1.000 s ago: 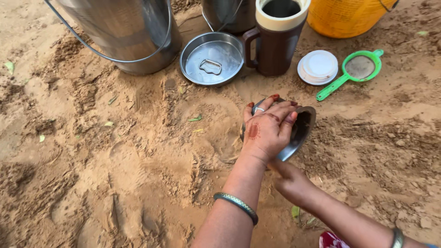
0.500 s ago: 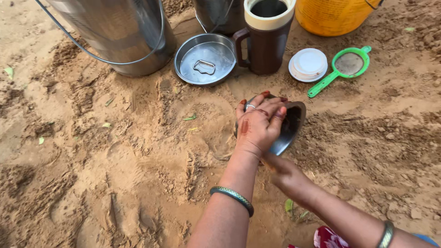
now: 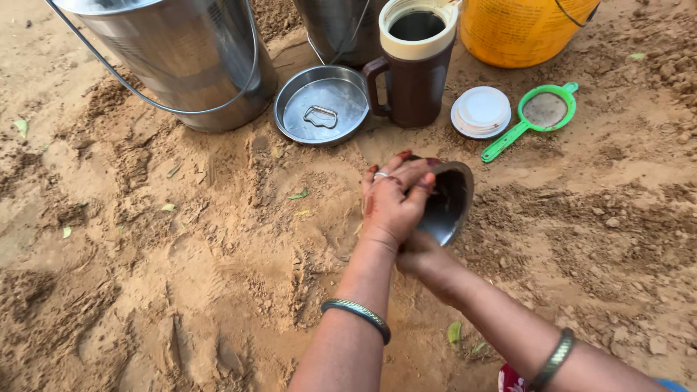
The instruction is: The person cleans a variety of metal containers and lids by hand using sand and water while sitting on the ground. They scrub the interior and exterior surfaces of pots and bowls with sand, rinse them with water from a yellow bucket, and stack the cleaned items on the dirt.
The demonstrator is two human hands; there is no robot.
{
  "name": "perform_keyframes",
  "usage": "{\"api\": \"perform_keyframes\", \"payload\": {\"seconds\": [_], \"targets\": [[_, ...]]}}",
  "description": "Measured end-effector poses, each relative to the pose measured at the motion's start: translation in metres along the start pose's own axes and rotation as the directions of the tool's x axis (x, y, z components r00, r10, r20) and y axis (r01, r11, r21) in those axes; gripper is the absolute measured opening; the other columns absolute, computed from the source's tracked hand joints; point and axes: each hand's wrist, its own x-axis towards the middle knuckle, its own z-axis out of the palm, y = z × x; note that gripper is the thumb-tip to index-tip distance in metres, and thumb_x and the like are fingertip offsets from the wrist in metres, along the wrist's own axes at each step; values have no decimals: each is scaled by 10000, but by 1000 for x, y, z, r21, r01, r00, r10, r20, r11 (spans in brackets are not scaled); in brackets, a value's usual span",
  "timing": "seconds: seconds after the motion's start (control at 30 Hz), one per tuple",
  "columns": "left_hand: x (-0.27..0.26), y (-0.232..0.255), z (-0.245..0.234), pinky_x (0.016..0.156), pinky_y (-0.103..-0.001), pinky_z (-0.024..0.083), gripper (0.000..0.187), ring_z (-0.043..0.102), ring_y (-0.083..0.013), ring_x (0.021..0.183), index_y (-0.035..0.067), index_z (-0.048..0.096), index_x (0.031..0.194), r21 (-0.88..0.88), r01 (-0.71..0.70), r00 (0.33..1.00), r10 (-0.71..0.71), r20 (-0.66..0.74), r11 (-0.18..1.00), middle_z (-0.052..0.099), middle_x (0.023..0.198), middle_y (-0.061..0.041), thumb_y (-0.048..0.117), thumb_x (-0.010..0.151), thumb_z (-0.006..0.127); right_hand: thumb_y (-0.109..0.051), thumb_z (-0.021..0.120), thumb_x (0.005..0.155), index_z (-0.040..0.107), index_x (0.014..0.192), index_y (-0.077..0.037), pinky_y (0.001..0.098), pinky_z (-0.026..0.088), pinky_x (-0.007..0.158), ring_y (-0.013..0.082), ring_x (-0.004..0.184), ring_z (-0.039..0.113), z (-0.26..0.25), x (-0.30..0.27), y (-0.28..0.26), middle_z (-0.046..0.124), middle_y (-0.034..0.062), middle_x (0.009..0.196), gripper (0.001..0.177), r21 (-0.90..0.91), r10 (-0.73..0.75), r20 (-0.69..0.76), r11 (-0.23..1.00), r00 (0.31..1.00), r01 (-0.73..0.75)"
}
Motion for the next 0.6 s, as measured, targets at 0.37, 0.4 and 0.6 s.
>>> {"api": "perform_keyframes", "payload": {"seconds": [0.37, 0.4, 0.6], "targets": [[6, 23, 5, 1109, -772, 31, 407, 199, -349, 1534, 298, 698, 1288, 251, 103, 995, -102, -14, 962, 469, 1556, -41, 489, 1014, 466, -278, 719, 917, 621, 1284, -108, 451, 395, 1125, 302, 1290, 573, -7, -7, -14, 661, 125, 1328, 416, -758, -446, -227, 639, 866, 130], [1, 26, 7, 1101, -755, 73, 407, 235, -317, 1524, 280, 675, 1312, 206, 118, 993, -120, -6, 971, 474, 1558, -15, 459, 1021, 455, -229, 676, 904, 580, 1327, -87, 466, 439, 1086, 321, 1300, 571, 3, -3, -17, 639, 134, 1370, 456, -305, -276, -317, 936, 908, 178], [13, 48, 9, 1146, -719, 101, 375, 329, -240, 1477, 297, 709, 1246, 300, 112, 953, -188, 239, 947, 575, 1449, 80, 443, 972, 499, -94, 667, 735, 507, 1418, -79, 471, 382, 1128, 361, 1373, 474, -34, -12, 11, 536, 159, 1432, 702, -541, -312, -26, 804, 950, 249]]}}
